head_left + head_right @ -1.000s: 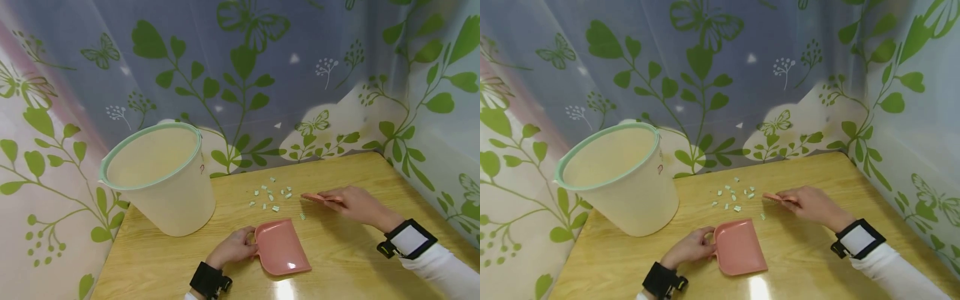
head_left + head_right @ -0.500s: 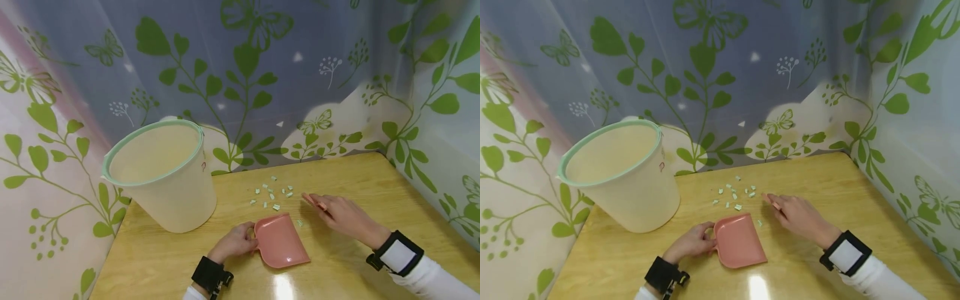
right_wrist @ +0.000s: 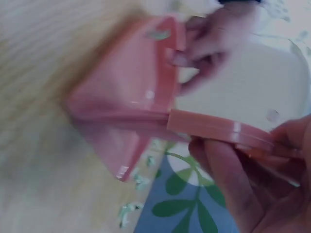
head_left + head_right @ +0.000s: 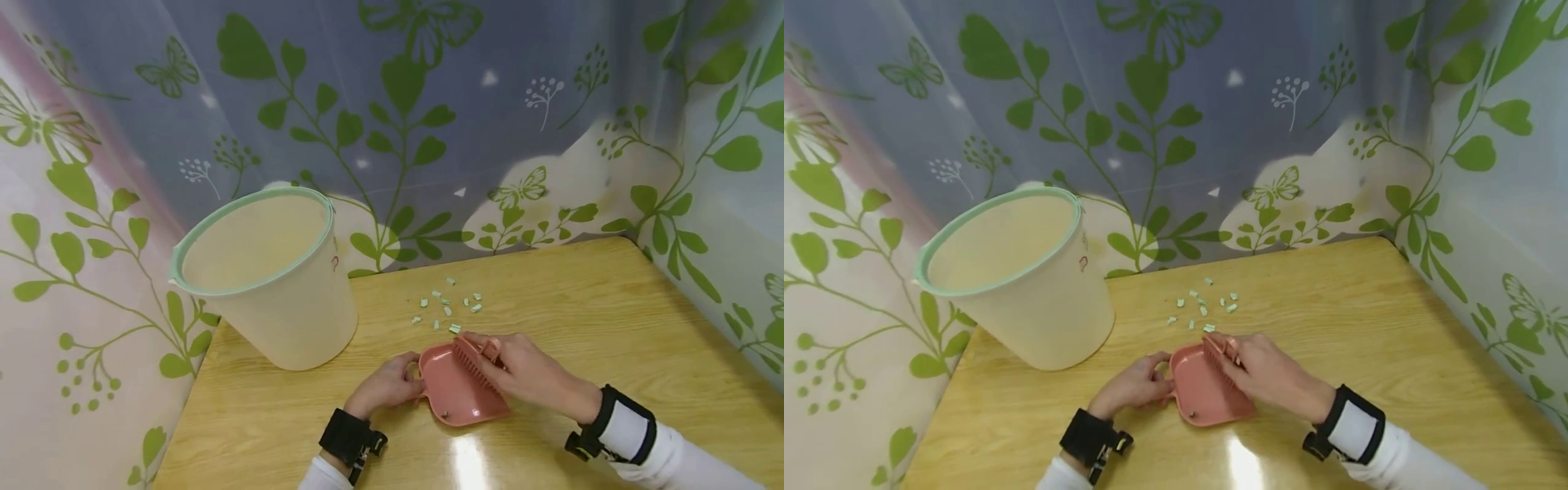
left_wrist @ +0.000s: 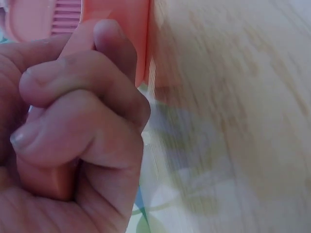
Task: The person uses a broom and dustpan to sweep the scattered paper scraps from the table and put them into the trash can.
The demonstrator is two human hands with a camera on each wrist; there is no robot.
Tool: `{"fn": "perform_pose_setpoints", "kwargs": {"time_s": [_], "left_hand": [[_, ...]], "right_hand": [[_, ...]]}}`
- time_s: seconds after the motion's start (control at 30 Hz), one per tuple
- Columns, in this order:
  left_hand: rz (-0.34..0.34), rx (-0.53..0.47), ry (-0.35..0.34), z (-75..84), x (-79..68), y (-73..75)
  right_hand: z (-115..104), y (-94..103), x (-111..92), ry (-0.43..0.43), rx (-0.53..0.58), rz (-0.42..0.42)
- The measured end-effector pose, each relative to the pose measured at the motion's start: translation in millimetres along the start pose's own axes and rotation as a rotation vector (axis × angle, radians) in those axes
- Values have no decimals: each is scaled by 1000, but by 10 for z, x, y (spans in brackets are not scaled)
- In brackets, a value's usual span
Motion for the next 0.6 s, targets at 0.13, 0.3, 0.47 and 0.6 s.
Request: {"fn": "perform_pose_setpoints", "kwargs": {"time_s": [0.13,0.3,0.47,0.6], "left_hand": [[-7,-7,8,1,-10,26],[11,11,16,2,2,58],[8,3,10,4,11,44],[4,9,7,1,-13,24]], "right_hand": [[86,250,141,26,-121,30],[496,517,371,45,-404,84],[826,504,389,24,-454,18],[844,522,243,-15,-385,-33]]}}
Point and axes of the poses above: each hand's wrist, its own x-axis towards the middle knuckle, its own y-axis out of the back of the hand, z = x × y, the point moved 4 cm from there along x, towards the middle knuckle, and after that the axes turned 2 degrees about -z, right-handed, at the moved point
